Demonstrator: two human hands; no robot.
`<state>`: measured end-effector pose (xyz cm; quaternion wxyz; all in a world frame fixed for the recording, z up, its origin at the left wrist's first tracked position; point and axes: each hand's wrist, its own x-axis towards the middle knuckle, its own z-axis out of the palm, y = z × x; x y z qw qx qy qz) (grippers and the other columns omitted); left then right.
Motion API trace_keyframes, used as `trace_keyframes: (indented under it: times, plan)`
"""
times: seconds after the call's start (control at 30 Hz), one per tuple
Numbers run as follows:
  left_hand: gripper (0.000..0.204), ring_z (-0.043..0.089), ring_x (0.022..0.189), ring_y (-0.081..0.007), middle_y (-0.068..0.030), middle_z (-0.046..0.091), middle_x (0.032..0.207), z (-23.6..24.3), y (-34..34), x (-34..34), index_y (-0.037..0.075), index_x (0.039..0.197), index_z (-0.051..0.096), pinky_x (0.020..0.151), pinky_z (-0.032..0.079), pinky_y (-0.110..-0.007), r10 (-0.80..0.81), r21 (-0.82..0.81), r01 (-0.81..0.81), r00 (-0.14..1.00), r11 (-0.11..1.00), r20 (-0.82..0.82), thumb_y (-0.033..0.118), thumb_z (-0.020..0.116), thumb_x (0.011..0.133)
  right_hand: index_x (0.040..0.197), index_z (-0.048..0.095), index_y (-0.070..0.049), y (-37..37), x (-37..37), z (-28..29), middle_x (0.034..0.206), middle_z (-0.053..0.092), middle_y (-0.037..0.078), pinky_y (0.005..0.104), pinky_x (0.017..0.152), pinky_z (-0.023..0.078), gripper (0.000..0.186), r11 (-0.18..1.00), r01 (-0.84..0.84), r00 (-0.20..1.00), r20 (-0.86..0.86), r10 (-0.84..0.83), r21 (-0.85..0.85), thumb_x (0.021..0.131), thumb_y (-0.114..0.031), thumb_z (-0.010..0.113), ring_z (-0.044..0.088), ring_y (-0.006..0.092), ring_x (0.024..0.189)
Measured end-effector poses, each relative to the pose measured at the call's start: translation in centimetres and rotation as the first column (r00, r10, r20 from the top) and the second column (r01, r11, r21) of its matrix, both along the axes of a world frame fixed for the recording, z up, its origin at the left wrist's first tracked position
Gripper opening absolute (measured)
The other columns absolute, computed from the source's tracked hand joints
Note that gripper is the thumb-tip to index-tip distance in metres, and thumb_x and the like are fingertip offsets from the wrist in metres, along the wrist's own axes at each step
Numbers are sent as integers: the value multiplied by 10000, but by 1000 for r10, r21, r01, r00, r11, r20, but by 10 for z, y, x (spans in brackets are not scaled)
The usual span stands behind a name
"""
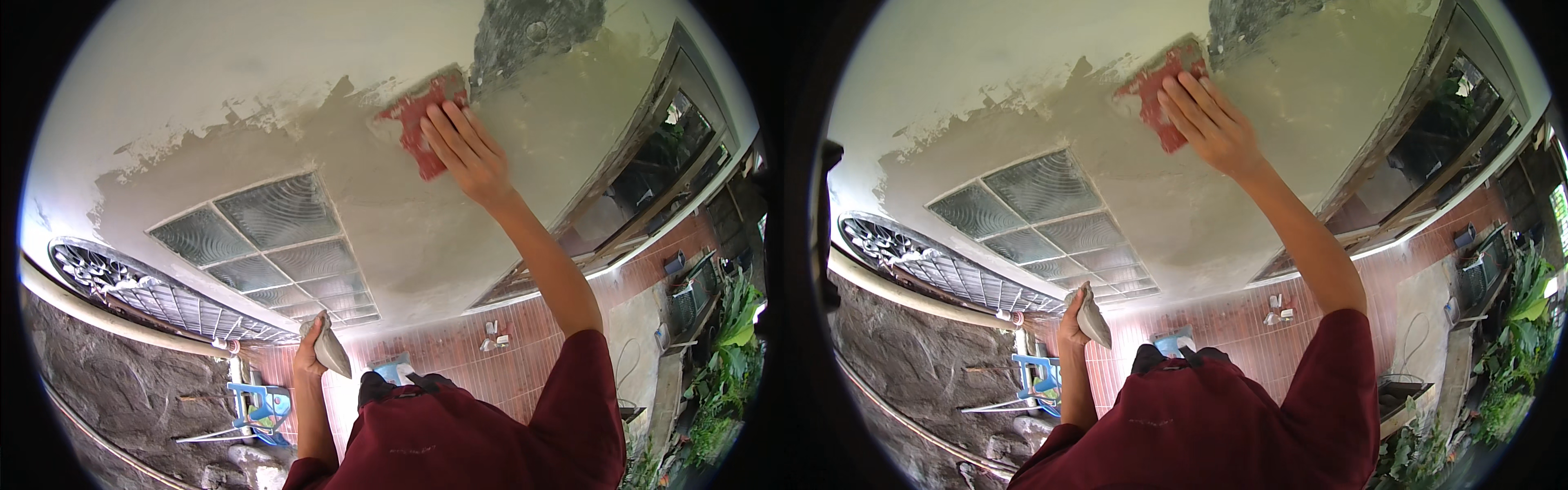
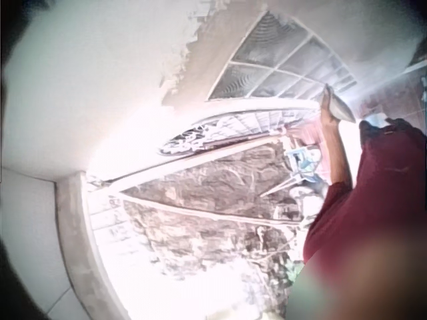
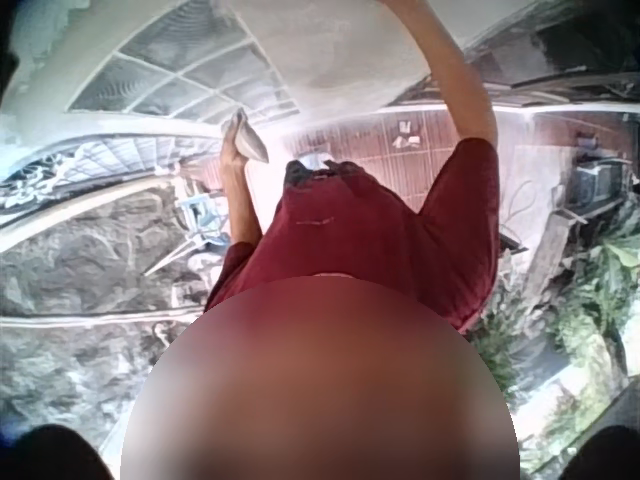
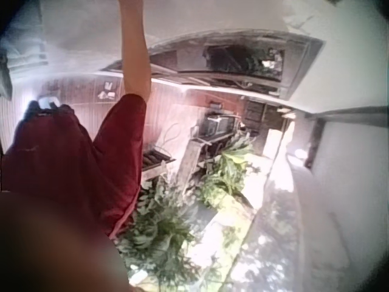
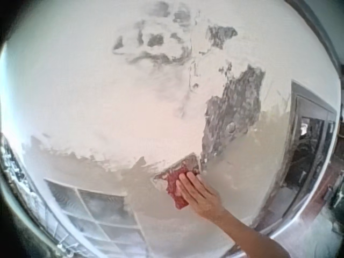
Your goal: The person applies plaster to a wall using a trowel and a bag of plaster. They repeatedly scoop plaster from the bag onto the trowel and spread it onto the wall surface, smoothing the material with the trowel.
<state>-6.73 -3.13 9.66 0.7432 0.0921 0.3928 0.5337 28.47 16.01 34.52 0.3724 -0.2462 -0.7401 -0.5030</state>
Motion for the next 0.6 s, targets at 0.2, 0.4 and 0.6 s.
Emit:
trace_keyframes:
  times: [0.2,0.4,0.6]
  plan:
    - [304,630,750,-156,-18,657,897,-8,2,10,109,1103,640,648,547,-308,33,-28,-31,996,999,82,285,715,866,1213,623,-44,17,13,-75,1325,564,108,395,1032,448,360,992,24,995,-93,-35,-120,857,-58,573,514,267,1257]
    - [272,624,727,-152,-21,652,871,-8,-9,5,101,1061,634,631,545,-305,4,-65,-1,999,998,44,292,700,878,1225,609,-20,-35,19,-196,1334,555,126,418,1042,445,384,929,-39,968,-243,-56,-369,847,-38,548,502,280,1271]
    - [259,620,731,-149,-25,656,880,8,-15,-1,94,1057,636,631,541,-306,11,-16,-11,1000,1000,20,277,697,883,1192,626,23,-87,-6,-145,1250,606,188,464,986,472,345,944,-195,767,-642,-23,-267,864,-65,562,560,358,1200]
